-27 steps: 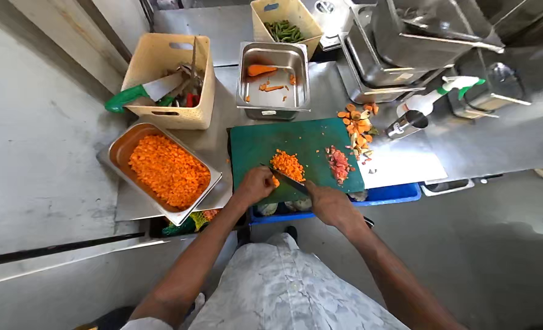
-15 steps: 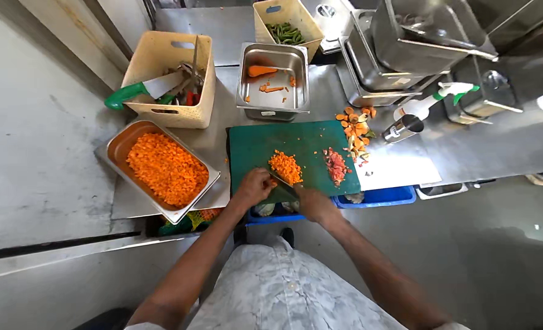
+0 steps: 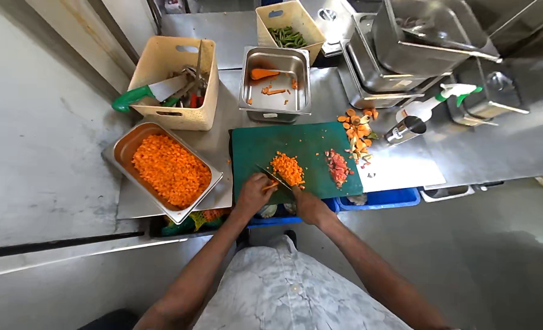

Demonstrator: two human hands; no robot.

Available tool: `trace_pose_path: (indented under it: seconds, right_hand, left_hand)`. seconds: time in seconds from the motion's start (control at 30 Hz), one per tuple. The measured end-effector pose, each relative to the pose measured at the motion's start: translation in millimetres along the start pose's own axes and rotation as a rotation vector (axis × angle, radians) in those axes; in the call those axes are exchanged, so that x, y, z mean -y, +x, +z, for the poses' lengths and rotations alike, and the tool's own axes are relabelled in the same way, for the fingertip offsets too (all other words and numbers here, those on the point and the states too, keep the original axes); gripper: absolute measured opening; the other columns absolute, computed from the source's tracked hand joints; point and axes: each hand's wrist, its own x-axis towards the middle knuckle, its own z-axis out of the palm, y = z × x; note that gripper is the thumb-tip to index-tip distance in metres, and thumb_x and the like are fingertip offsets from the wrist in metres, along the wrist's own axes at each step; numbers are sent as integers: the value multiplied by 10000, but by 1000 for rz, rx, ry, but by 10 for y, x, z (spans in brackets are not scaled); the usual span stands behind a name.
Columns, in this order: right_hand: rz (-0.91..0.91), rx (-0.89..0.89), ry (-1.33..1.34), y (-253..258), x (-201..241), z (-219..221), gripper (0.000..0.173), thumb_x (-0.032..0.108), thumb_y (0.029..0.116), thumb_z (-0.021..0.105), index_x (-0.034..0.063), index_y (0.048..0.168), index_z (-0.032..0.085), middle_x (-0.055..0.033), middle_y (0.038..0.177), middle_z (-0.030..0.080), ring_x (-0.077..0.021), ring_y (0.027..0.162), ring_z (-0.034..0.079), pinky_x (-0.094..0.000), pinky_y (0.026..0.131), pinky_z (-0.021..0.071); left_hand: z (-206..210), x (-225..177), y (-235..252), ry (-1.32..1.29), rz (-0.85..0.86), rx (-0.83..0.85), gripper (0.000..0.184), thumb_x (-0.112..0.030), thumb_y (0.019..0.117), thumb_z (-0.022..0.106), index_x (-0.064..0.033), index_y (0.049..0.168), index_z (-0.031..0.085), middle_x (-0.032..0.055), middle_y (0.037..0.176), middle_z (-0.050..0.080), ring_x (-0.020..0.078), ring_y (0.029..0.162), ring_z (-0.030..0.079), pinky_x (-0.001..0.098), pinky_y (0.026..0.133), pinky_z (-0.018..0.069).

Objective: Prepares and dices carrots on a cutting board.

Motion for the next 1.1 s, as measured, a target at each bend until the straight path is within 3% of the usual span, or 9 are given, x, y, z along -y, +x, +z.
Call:
trace_pose_path:
  seconds: [0.13,0.23,0.37,0.5,0.57,0.67,0.8,0.93,1.1]
  right_hand:
    - [5,-19,22,-30,0,5,494,144,980,615,152,1438,428,-204,1067,692,-417,971,703,-613,790,570]
    - [-5,-16,16,7,-17,28,492,145,971,629,150,1422,432,-201,1057,689,-412,960,705,-604,775,573]
    - [-18,-42,-26,-67,-53,-53,448,169,993,607,166,1418,463,-195,1033,696,-412,941,706,-604,769,570]
    - [-18,-111,-144,-465,-35,-390,412,264,987,647,190,1381,557,-171,1014,710,-400,935,701,-593,755,560]
    - [-3,-85,-108,-343,26,-293,407,185,980,625,183,1379,545,-183,1046,708,-413,950,701,-608,761,561]
    - [-33,-53,-58,-62,33,-143,456,125,995,572,196,1435,479,-206,1101,698,-436,983,700,-639,778,564]
    - [-31,-62,-154,-397,19,-428,424,221,983,634,207,1397,546,-178,1058,708,-411,966,696,-609,765,555]
    - [-28,-23,-33,-118,57,-108,476,161,988,624,169,1441,476,-214,1122,687,-439,993,694,-645,789,563]
    - [-38,-34,-151,-411,19,-442,411,196,988,614,201,1391,534,-174,1039,705,-403,952,697,-608,762,553]
  left_hand:
    - [-17,-10,-81,-49,-74,-47,292,-279,835,867,-84,1022,756,89,1117,706,227,1081,679,428,955,582]
    - [-38,53,-86,-19,-40,-23,159,-220,893,808,-82,959,763,78,1091,723,224,1076,682,414,965,573]
    - [-105,22,23,2,-20,92,119,-156,903,783,-44,877,754,96,1043,726,234,1002,696,425,928,582]
    - [-234,-22,210,-25,-77,284,108,-126,895,768,-23,876,742,108,1013,707,238,930,694,451,879,587]
    - [-238,1,250,-21,-65,320,108,-130,890,769,-25,874,744,99,992,704,229,909,690,447,869,590]
    - [-222,23,265,-11,-35,308,112,-135,884,777,-33,861,738,92,979,709,225,903,693,446,868,591]
    - [-206,53,208,-37,-27,263,124,-133,890,772,-22,849,736,101,986,703,229,924,690,435,880,586]
    - [-191,60,166,-46,-1,236,120,-127,897,775,-24,852,732,104,1010,712,231,950,696,434,900,588]
    - [-169,107,133,-59,2,190,117,-132,894,775,-23,870,744,105,1017,713,234,971,693,434,925,581]
